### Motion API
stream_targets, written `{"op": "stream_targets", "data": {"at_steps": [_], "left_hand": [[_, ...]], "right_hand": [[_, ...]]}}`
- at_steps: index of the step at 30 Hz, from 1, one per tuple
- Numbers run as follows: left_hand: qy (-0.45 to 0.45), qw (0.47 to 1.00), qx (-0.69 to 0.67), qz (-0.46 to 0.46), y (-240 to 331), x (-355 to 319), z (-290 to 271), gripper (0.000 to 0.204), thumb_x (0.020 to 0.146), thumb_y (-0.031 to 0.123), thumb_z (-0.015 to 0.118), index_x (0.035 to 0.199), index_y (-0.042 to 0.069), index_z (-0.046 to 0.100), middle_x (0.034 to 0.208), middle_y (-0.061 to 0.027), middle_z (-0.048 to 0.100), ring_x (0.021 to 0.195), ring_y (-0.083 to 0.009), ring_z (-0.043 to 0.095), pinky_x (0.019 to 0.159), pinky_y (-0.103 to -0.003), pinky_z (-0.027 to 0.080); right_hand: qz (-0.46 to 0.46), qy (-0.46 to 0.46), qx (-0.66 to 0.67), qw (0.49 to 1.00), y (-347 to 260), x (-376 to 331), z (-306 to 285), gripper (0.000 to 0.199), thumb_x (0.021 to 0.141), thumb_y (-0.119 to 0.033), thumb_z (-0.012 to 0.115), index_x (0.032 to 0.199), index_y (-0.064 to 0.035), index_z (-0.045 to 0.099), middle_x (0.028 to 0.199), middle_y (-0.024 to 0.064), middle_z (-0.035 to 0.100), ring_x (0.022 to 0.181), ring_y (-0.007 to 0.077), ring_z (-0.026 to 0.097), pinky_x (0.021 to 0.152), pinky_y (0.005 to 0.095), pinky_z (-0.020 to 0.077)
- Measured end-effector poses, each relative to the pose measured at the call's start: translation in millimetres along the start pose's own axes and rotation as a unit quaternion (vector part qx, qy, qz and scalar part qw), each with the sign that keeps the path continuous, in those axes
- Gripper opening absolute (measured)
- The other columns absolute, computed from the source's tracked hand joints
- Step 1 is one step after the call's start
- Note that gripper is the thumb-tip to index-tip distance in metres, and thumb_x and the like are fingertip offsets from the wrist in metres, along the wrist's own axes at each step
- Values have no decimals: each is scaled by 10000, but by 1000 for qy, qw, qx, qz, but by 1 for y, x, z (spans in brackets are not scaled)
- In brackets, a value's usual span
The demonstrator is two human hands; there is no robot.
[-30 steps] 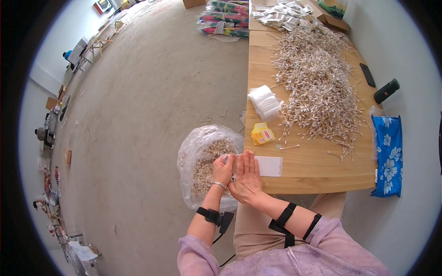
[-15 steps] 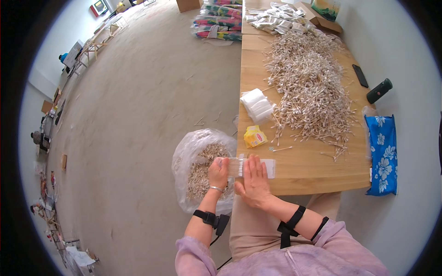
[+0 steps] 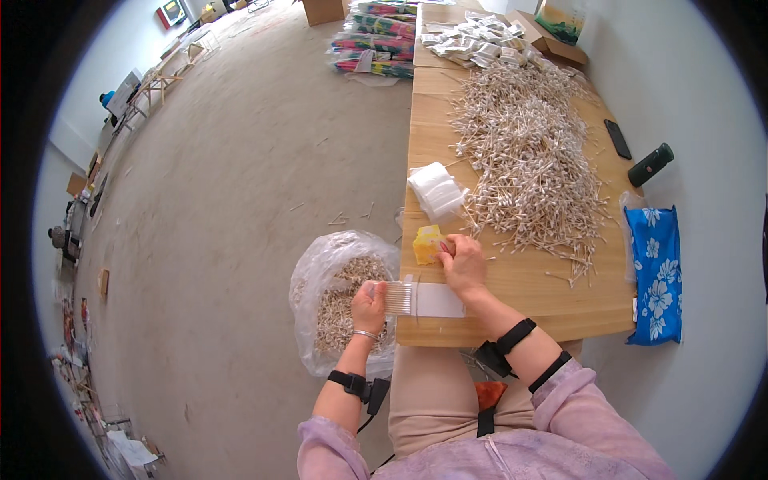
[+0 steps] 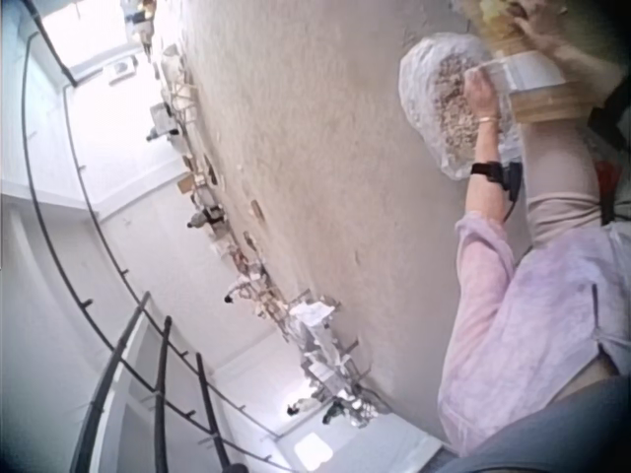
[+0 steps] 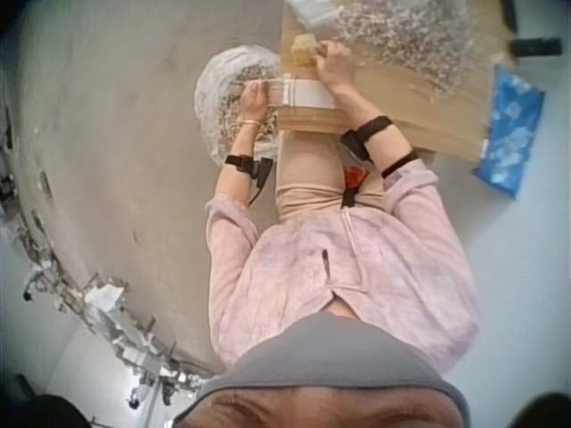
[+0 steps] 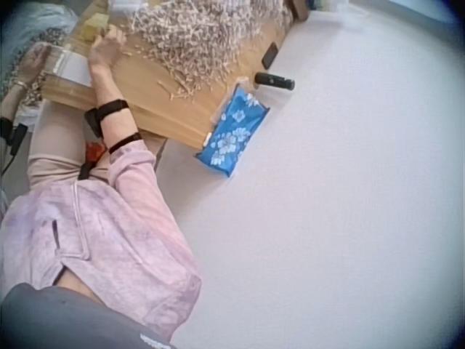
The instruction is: Packaging a set of cotton swabs into a small plastic bag and sealing it.
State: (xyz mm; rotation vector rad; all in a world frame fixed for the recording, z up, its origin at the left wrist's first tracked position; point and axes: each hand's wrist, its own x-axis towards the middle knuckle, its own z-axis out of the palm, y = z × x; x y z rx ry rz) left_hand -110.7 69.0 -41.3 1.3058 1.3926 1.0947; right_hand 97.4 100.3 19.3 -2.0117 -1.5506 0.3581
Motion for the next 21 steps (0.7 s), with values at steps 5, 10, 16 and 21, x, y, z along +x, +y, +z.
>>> {"op": "stream_targets", "data": {"at_steps": [5,10,16,21], "left_hand": [[-7,1000,21,-1,-4,1,-3,357,957,365,559,845,29,597,671,-18,577,636,-94,506,605,-265,436],[8,998,58,12,-7,1,-3,367,957,379,551,847,32,598,680,-30,593,643,-110,528,612,-280,444],[2,1000,16,1,-5,1,1,361,957,379,548,861,34,598,694,-59,609,641,-124,544,612,-292,451],[5,999,33,-1,-8,2,-1,363,956,379,550,862,32,600,684,-67,610,628,-130,544,604,-298,455]], "right_hand": [[57,-7,95,994,7,2,-8,162,755,-190,740,853,-81,670,816,93,626,824,254,600,723,370,475],[215,-136,345,904,4,-13,-28,205,821,-173,725,753,-17,610,658,29,620,508,101,550,457,274,434],[282,-267,406,827,-20,-52,-23,201,793,-82,747,805,-25,555,680,62,630,523,91,570,438,224,463],[285,-262,388,836,-30,-59,-13,214,783,-55,750,801,-30,538,683,60,624,528,92,574,420,231,463]]}}
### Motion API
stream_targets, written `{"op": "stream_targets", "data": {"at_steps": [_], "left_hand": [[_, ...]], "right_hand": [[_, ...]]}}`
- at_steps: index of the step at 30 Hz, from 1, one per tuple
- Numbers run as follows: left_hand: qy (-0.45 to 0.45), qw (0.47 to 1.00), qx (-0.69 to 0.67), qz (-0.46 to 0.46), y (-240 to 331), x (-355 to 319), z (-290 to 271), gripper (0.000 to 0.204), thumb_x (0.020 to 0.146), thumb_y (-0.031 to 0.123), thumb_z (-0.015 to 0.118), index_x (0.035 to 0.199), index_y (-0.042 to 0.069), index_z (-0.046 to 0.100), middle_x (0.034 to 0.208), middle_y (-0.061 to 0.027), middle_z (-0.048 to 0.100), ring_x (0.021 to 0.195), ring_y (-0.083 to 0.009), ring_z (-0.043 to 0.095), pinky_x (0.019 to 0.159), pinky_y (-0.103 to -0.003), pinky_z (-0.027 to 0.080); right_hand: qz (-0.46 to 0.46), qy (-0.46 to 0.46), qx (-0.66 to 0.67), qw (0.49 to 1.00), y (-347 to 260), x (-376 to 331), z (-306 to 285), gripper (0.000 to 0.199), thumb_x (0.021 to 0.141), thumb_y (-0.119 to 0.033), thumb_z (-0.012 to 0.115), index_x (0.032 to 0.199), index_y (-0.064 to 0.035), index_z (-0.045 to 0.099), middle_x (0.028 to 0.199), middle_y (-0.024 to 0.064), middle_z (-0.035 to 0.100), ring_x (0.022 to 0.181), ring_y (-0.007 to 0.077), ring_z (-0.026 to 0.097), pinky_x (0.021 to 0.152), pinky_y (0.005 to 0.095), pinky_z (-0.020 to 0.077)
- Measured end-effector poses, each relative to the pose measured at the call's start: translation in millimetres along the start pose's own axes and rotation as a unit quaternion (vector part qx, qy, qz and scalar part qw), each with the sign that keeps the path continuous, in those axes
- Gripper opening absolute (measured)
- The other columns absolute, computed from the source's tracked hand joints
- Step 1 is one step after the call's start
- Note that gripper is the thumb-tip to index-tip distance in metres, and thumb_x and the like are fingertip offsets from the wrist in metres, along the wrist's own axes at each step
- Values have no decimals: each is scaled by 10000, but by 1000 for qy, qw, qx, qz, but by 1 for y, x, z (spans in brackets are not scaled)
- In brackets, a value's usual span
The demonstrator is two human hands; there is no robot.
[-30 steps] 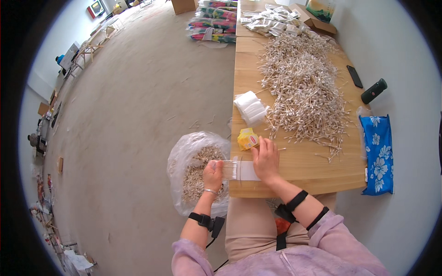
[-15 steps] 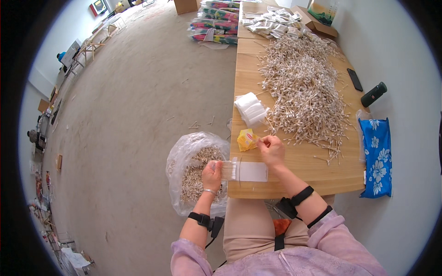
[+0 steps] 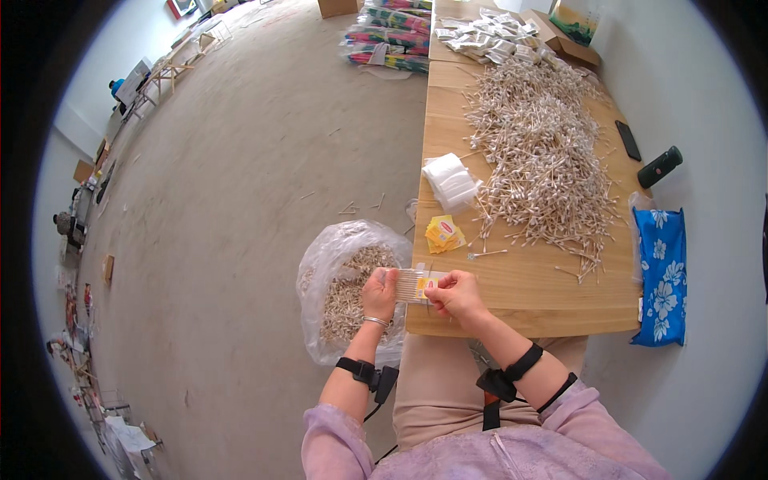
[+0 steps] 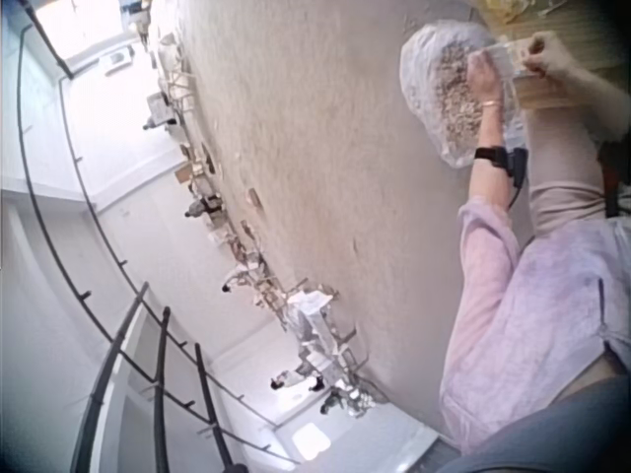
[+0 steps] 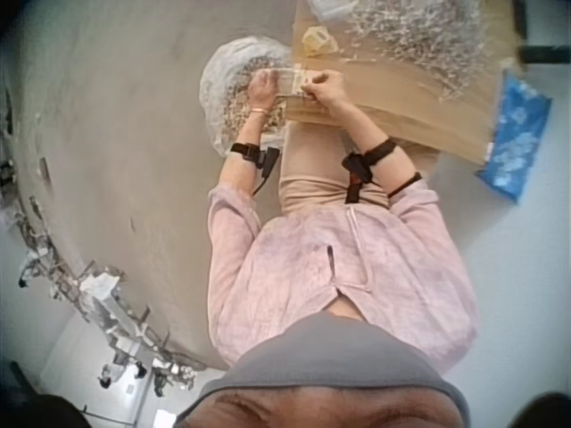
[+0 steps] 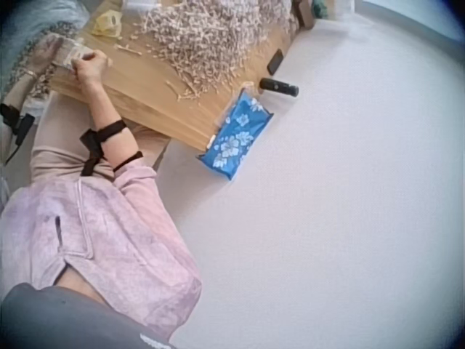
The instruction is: Packaging a set of cotton swabs into a small plastic bag and sealing it.
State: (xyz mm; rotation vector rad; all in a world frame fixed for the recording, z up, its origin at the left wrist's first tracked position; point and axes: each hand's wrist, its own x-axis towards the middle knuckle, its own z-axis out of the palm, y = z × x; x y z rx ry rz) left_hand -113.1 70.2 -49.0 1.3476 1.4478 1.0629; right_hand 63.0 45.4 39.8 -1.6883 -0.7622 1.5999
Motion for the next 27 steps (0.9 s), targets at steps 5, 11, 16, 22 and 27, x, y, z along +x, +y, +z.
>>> {"op": "stream_targets", "data": {"at_steps": [5,11,16,22,27], "left_hand": [[11,1000,5,8,5,-1,1,336,964,351,557,834,42,584,699,13,563,651,-70,485,589,-244,418],[25,999,21,9,7,-3,1,374,947,387,559,834,33,600,691,-87,621,634,-146,566,604,-321,465],[30,999,12,12,1,-2,4,371,946,383,565,817,36,588,664,-69,595,612,-130,534,584,-312,452],[20,1000,-22,1,-2,-2,3,361,953,372,565,811,41,583,672,-17,565,629,-95,497,582,-274,432],[26,1000,7,7,11,-3,4,378,951,387,560,807,38,580,648,-51,565,607,-119,504,575,-295,436]], "right_hand": [[-16,21,-12,1000,-1,3,15,217,783,-50,744,799,-23,529,675,57,617,525,100,579,414,238,472],[-35,55,-97,993,-5,-2,26,179,857,-150,675,807,-15,569,632,58,612,496,100,570,396,245,440],[-28,60,-97,993,2,4,23,190,894,-184,615,805,-17,593,619,52,611,479,97,558,389,240,427],[-32,34,-99,994,0,7,28,172,897,-163,596,801,-21,593,624,42,609,481,89,550,392,232,422],[-26,57,-98,993,1,9,24,169,906,-162,580,808,-25,585,640,37,612,488,83,551,385,230,413]]}}
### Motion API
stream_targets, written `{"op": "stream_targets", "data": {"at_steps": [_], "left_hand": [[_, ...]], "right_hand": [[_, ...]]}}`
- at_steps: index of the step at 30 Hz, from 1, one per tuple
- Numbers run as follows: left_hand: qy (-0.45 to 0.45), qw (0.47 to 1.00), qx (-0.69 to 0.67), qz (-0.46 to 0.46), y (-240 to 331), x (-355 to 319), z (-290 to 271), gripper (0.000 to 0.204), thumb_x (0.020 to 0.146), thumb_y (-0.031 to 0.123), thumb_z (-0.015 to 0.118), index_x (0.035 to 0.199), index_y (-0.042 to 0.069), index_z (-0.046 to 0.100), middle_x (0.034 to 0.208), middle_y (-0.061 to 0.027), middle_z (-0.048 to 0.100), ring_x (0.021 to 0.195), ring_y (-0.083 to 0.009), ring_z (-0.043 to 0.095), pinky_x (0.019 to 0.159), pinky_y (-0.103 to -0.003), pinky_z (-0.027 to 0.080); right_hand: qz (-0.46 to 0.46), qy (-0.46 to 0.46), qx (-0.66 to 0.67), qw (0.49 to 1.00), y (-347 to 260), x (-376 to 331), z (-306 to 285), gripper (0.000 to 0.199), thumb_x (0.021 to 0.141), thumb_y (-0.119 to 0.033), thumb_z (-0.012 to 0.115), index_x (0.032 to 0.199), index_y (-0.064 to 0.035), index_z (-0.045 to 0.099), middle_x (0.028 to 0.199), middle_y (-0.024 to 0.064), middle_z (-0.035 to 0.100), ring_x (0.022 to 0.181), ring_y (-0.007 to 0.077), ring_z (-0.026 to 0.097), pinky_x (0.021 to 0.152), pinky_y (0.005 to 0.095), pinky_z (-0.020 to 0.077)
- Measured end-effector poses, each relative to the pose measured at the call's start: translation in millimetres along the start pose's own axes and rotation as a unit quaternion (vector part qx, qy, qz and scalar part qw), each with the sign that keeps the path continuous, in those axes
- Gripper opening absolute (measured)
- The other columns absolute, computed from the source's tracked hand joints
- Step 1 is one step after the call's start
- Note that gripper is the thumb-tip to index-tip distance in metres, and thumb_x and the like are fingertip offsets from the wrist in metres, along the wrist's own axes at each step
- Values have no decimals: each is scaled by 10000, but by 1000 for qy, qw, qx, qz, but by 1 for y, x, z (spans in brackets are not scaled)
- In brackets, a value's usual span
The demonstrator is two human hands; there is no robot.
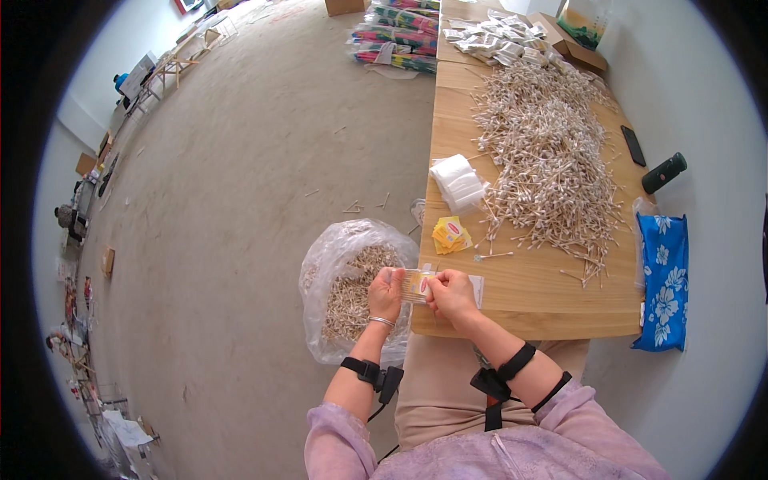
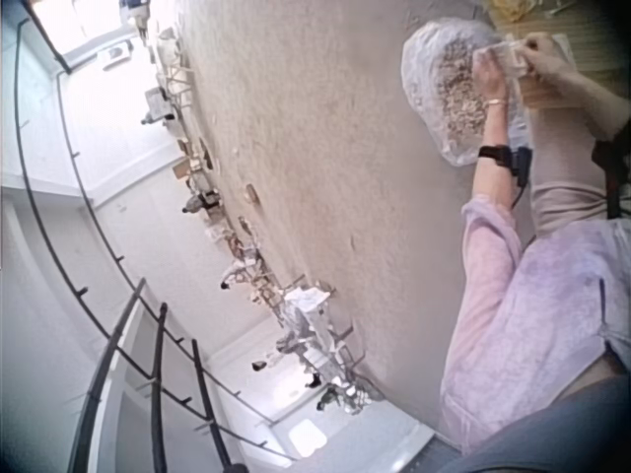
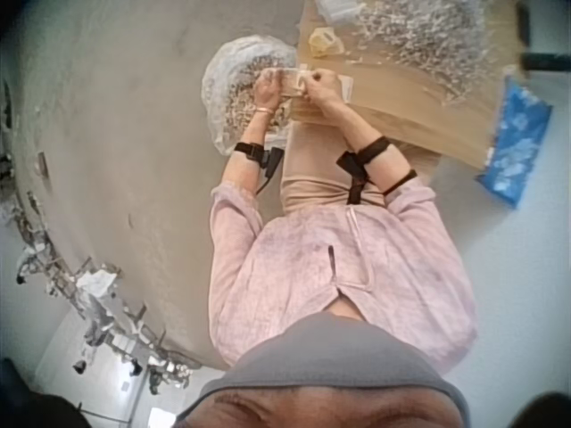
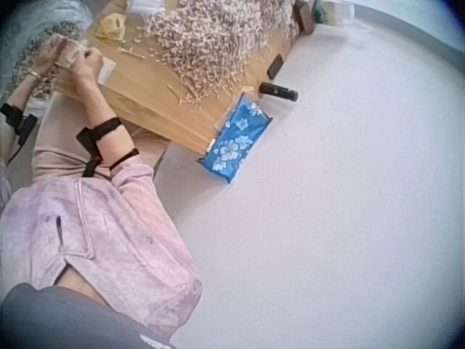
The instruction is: Packaging a set of cotton swabs into a small plastic bag and sealing it.
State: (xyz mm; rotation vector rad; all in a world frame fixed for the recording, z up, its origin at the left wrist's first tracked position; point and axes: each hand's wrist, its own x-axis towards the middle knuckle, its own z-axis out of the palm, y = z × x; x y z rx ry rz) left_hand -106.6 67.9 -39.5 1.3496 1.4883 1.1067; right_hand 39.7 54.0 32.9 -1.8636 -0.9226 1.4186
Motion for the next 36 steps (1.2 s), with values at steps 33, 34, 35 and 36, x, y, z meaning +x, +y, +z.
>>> {"op": "stream_targets", "data": {"at_steps": [33,34,35,36], "left_hand": [[8,1000,-15,0,-7,0,2,411,943,434,551,813,46,588,656,-84,592,604,-160,553,579,-328,453],[12,1000,-9,4,-9,0,1,410,942,433,553,810,47,587,651,-86,589,600,-165,553,577,-331,453],[16,1000,-3,7,-9,1,1,409,940,433,555,807,48,586,646,-89,587,595,-171,553,575,-335,453],[17,1000,-3,7,-9,0,0,409,940,433,555,807,48,586,646,-89,587,595,-171,553,575,-335,453]], "right_hand": [[-79,13,-64,995,6,12,5,151,851,-135,643,791,0,610,632,79,630,500,131,601,436,265,471],[-61,-2,-33,998,4,10,4,141,857,-131,641,810,-5,599,635,71,626,494,123,594,422,257,465],[-42,-16,-2,999,0,7,4,132,864,-128,639,830,-10,588,638,62,623,488,115,587,408,249,458],[-42,-16,-2,999,-4,5,4,132,864,-128,639,830,-10,588,638,62,623,488,115,587,408,249,458]]}}
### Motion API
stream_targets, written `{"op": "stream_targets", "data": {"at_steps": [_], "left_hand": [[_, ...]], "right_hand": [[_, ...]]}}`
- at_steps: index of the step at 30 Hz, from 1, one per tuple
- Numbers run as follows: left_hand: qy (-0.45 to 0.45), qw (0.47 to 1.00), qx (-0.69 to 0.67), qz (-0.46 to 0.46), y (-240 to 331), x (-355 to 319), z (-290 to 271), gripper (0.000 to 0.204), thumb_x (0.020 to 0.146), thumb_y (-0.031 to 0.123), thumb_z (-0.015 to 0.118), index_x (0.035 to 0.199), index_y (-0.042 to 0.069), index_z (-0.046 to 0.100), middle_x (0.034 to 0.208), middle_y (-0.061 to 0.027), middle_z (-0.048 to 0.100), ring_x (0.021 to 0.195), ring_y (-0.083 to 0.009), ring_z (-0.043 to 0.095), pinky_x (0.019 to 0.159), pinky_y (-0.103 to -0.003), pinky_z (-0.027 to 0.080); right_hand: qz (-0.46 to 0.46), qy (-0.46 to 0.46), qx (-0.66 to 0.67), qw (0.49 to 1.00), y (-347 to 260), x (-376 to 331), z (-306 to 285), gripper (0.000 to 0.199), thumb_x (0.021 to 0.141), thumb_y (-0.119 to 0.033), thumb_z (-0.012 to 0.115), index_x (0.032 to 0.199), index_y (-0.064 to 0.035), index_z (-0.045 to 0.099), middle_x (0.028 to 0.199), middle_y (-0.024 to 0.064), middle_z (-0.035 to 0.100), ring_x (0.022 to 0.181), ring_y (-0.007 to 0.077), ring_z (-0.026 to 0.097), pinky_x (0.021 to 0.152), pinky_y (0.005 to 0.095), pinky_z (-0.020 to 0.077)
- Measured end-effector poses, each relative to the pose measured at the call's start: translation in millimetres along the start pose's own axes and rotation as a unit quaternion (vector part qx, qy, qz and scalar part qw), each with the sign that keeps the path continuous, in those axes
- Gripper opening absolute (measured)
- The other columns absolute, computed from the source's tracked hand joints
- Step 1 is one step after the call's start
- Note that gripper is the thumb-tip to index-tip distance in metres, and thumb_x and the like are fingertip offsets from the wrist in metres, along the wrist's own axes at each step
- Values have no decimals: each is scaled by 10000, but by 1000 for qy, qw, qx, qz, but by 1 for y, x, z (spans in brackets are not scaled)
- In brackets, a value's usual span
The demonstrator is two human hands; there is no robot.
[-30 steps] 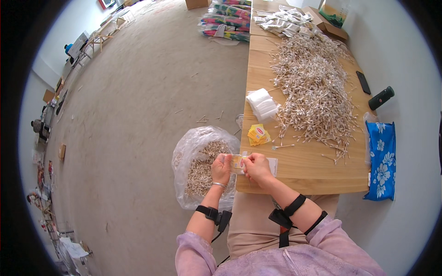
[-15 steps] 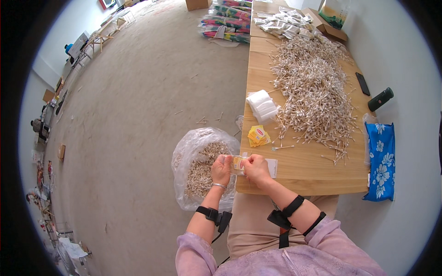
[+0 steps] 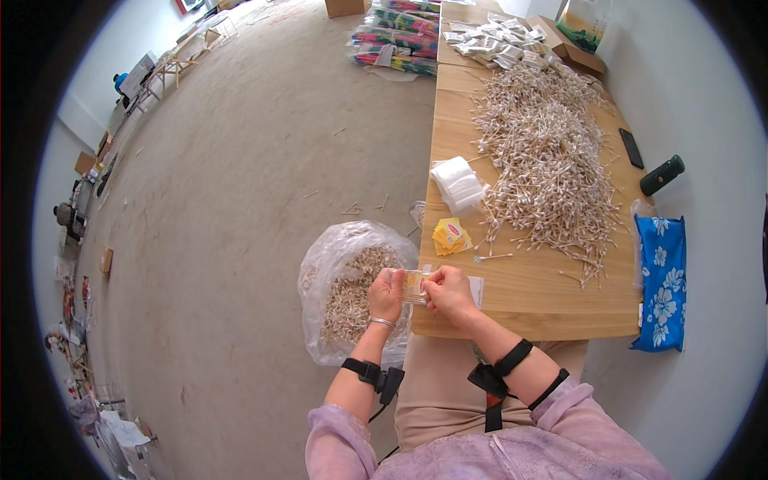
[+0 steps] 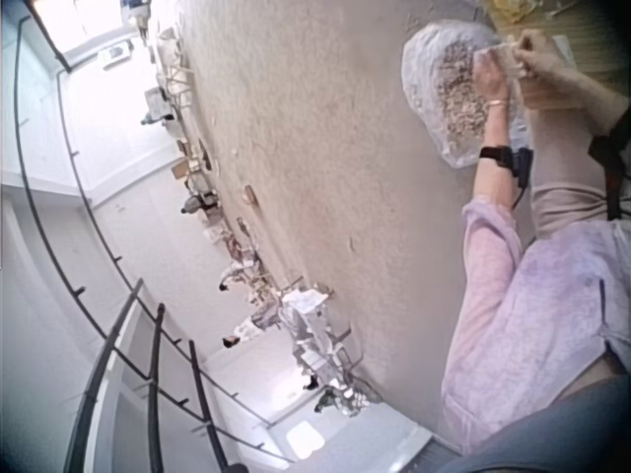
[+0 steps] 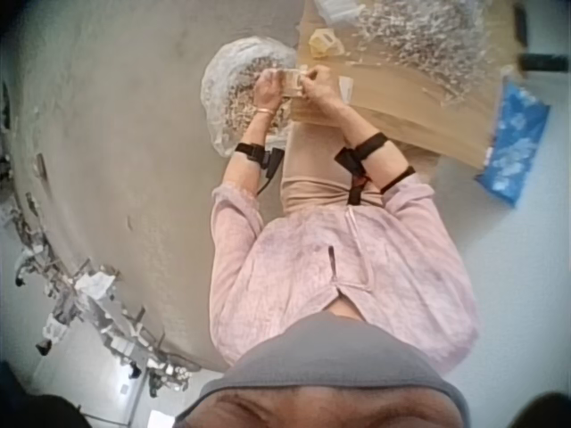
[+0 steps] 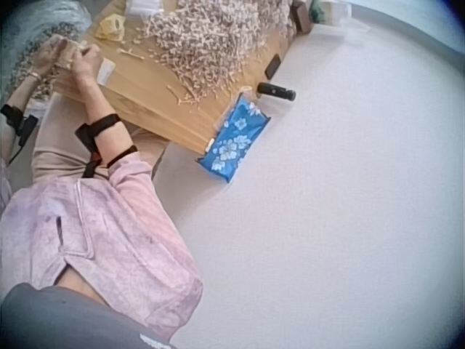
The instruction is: Packaging a set of cotton swabs into a small plastic bag and sealing it.
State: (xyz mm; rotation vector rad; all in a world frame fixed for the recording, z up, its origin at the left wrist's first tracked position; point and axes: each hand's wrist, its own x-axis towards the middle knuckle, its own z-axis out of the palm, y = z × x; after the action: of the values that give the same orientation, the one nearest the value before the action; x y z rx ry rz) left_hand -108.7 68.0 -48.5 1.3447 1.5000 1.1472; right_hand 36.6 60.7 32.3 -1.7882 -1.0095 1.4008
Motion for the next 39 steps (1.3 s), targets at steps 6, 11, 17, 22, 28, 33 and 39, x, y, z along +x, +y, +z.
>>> {"op": "stream_targets", "data": {"at_steps": [6,11,17,22,28,33,39], "left_hand": [[-22,999,-11,-23,6,0,-1,375,961,382,553,796,46,564,690,8,540,649,-75,478,588,-253,419],[-17,1000,-9,-20,6,-1,0,367,963,372,552,798,45,566,688,9,538,651,-73,475,592,-253,418],[-20,1000,-8,-21,-1,0,1,358,967,364,549,806,45,569,690,13,544,652,-73,478,591,-250,420],[-18,999,-15,-22,-1,0,1,362,965,369,550,805,44,567,689,15,542,654,-68,477,591,-247,420],[-10,1000,-14,-15,3,0,1,384,950,394,564,800,41,571,661,-24,550,623,-98,494,575,-278,430],[2,1000,-14,-2,0,0,1,392,942,397,573,795,34,572,633,-65,557,595,-128,507,567,-311,441],[1,1000,-21,5,3,0,2,384,945,385,570,797,31,574,641,-77,567,596,-136,509,573,-310,442]], "right_hand": [[15,-12,-47,999,-3,0,1,138,865,-131,634,843,-13,567,645,58,617,478,111,578,388,245,453],[34,12,28,999,-2,-1,-1,108,874,-92,614,845,-13,546,662,64,613,487,114,581,392,247,466],[56,-24,61,996,-3,-2,0,85,874,-55,606,858,-14,533,683,77,616,490,118,581,393,258,479],[57,-35,49,997,-7,-4,-1,89,858,-66,616,842,-26,538,656,69,607,482,121,576,391,256,465],[-6,-4,-61,998,2,5,-6,92,806,-90,632,783,-25,571,632,66,614,478,127,585,411,266,457],[-121,16,-123,985,10,6,-5,86,795,-73,636,755,-9,595,634,67,628,488,120,598,426,268,464],[2,-67,-21,998,-6,-2,-11,76,817,-56,640,767,-27,589,627,53,623,494,101,598,403,248,473]]}}
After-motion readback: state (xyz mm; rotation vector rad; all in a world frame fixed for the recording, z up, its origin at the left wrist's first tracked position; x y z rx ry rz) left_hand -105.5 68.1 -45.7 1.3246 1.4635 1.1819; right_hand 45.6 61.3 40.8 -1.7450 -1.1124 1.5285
